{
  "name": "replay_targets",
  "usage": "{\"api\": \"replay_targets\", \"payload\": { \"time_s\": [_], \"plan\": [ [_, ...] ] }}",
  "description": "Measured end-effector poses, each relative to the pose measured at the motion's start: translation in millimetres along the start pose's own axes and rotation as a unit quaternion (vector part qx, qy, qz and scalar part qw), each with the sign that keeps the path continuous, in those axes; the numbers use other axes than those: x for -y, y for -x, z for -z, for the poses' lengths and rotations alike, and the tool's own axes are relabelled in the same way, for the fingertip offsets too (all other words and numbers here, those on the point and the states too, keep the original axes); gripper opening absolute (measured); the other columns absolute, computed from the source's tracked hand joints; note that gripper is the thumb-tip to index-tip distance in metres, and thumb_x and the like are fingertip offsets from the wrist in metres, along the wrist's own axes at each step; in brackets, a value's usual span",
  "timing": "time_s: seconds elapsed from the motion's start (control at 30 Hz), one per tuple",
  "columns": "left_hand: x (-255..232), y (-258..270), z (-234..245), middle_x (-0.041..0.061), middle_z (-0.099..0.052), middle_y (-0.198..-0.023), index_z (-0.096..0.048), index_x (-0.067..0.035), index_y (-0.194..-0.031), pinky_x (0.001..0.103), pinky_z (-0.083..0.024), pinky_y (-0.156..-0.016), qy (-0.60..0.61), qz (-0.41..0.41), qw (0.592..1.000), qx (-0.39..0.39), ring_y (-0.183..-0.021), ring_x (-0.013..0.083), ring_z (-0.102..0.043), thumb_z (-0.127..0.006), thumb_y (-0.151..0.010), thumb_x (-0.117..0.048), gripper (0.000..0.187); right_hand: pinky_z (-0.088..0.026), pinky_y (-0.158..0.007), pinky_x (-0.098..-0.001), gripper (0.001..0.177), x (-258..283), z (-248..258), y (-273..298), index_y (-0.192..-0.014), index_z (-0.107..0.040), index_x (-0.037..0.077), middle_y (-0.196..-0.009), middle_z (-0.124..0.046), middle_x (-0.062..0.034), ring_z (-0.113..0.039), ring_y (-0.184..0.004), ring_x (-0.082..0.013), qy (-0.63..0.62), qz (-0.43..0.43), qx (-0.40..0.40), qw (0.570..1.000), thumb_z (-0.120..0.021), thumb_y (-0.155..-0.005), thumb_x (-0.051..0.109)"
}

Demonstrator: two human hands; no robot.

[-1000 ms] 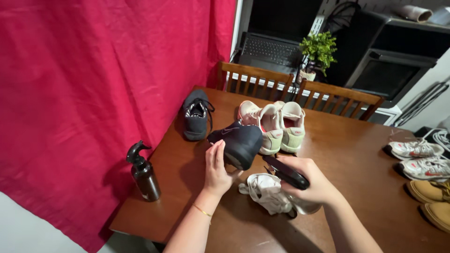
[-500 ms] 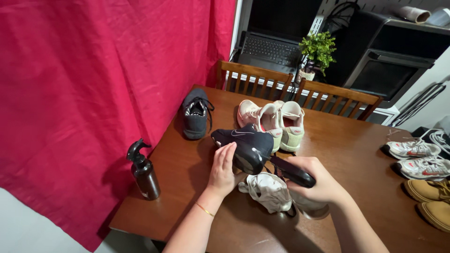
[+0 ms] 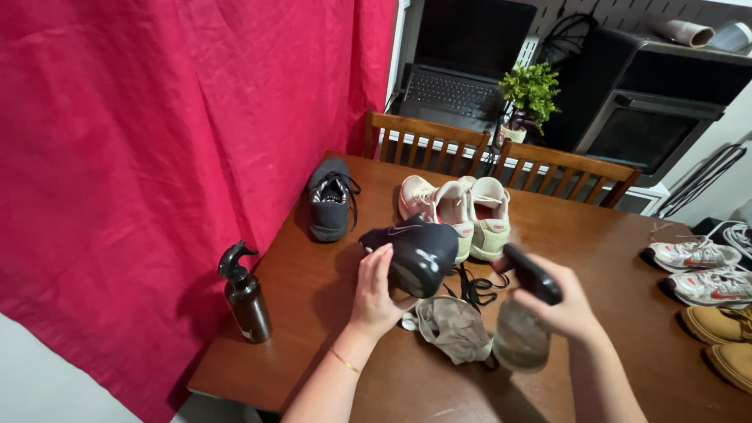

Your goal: The person cleans a black sneaker by spraying it with a liquid and wiping it with a white cloth. They remove the laces, wipe the upper and sides, then re-lace the shoe.

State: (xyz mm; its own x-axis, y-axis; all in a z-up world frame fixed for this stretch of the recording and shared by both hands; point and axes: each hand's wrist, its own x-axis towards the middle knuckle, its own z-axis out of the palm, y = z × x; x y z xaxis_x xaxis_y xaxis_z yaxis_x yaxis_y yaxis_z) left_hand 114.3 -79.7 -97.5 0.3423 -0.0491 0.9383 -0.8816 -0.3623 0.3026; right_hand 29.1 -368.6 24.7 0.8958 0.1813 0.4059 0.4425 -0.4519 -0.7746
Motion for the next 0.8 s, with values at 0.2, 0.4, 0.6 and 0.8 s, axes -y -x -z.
{"api": "replay_targets", "payload": {
  "time_s": [0.2,0.4,0.6,0.8],
  "plan": [
    [-14,-8,10,0.023,-0.051,-0.140,-0.029,-0.002,-0.153,0.049,-0.047,-0.108,0.005,0.045,0.998,-0.040,-0.125,0.0403,-0.054,-0.099,-0.067,-0.031,0.115,-0.052,-0.083,-0.0277,0.037,-63,8,9,-0.117,-0.073,0.001,-0.106,-0.074,-0.0054,-0.063,-0.090,-0.0113,0.087,-0.034,-0.220,0.971,-0.069,-0.080,0.002],
    [-16,-12,12,0.025,-0.050,-0.140,-0.028,0.000,-0.153,0.050,-0.047,-0.109,-0.003,0.024,0.999,-0.036,-0.126,0.0410,-0.054,-0.098,-0.068,-0.034,0.115,-0.051,-0.091,-0.0258,0.035,-95,-1,10,-0.117,-0.069,0.000,-0.112,-0.073,-0.0035,-0.064,-0.102,-0.0094,0.030,-0.005,-0.290,0.956,-0.068,-0.083,0.000],
    [-14,-8,9,0.026,-0.048,-0.141,-0.027,0.000,-0.154,0.050,-0.046,-0.109,-0.022,0.052,0.997,-0.045,-0.126,0.0421,-0.053,-0.099,-0.066,-0.036,0.119,-0.049,-0.095,-0.0271,0.048,-86,0,15,-0.129,-0.062,0.001,-0.120,-0.068,-0.0034,-0.062,-0.109,-0.0113,0.041,-0.032,-0.268,0.962,-0.077,-0.085,0.008],
    [-14,-6,10,0.025,-0.048,-0.142,-0.026,0.000,-0.154,0.050,-0.047,-0.110,-0.019,0.069,0.996,-0.045,-0.127,0.0417,-0.053,-0.099,-0.067,-0.033,0.119,-0.051,-0.089,-0.0313,0.072,-61,8,71,-0.141,-0.050,0.000,-0.128,-0.058,-0.0056,-0.059,-0.111,-0.0151,0.157,-0.091,-0.278,0.943,-0.077,-0.075,0.010]
  ]
}}
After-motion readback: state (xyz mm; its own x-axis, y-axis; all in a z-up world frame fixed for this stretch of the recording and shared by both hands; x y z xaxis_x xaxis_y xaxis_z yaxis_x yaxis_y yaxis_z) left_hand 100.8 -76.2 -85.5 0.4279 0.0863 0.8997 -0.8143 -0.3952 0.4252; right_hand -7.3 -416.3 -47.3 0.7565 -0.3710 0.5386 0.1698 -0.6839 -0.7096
